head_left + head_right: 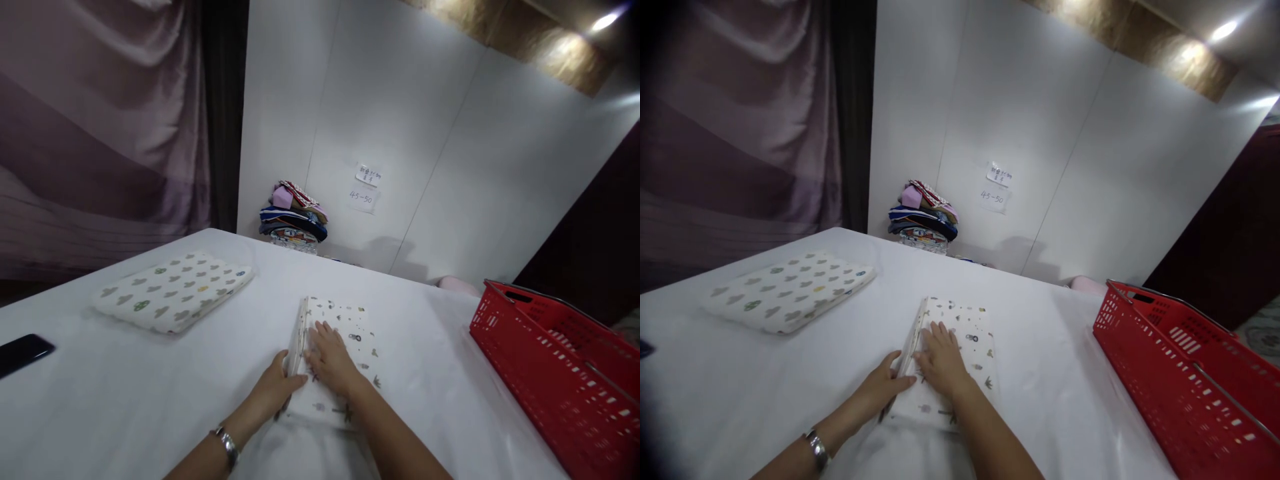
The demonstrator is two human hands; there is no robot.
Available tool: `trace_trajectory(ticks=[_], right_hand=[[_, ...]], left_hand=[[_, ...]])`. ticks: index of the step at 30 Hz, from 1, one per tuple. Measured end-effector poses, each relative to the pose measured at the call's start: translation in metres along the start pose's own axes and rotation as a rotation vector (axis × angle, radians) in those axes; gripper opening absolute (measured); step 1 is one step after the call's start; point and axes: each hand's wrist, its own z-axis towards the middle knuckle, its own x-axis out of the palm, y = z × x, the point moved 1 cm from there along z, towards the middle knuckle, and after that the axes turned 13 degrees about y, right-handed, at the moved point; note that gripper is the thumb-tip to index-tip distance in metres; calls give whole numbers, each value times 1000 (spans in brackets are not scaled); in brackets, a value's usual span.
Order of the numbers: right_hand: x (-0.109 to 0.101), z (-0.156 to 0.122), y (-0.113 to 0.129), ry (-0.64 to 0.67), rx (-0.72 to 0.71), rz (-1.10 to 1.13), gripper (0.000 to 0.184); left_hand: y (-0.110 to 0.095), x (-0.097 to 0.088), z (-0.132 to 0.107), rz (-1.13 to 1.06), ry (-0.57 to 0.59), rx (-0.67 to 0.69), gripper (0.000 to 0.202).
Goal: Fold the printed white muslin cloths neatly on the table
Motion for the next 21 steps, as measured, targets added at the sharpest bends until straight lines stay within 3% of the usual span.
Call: trace_trajectory(ticks=[4, 15, 21], right_hand=[[16, 10, -4, 75, 13, -46, 54], [24, 13, -3, 100, -7, 17, 53], [-1, 28, -14, 31, 37, 121, 54]], left_hand=[[7, 1, 1, -47, 31, 23, 81], [13, 5, -13, 110, -28, 109, 74], [18, 4, -21, 73, -2, 98, 78]])
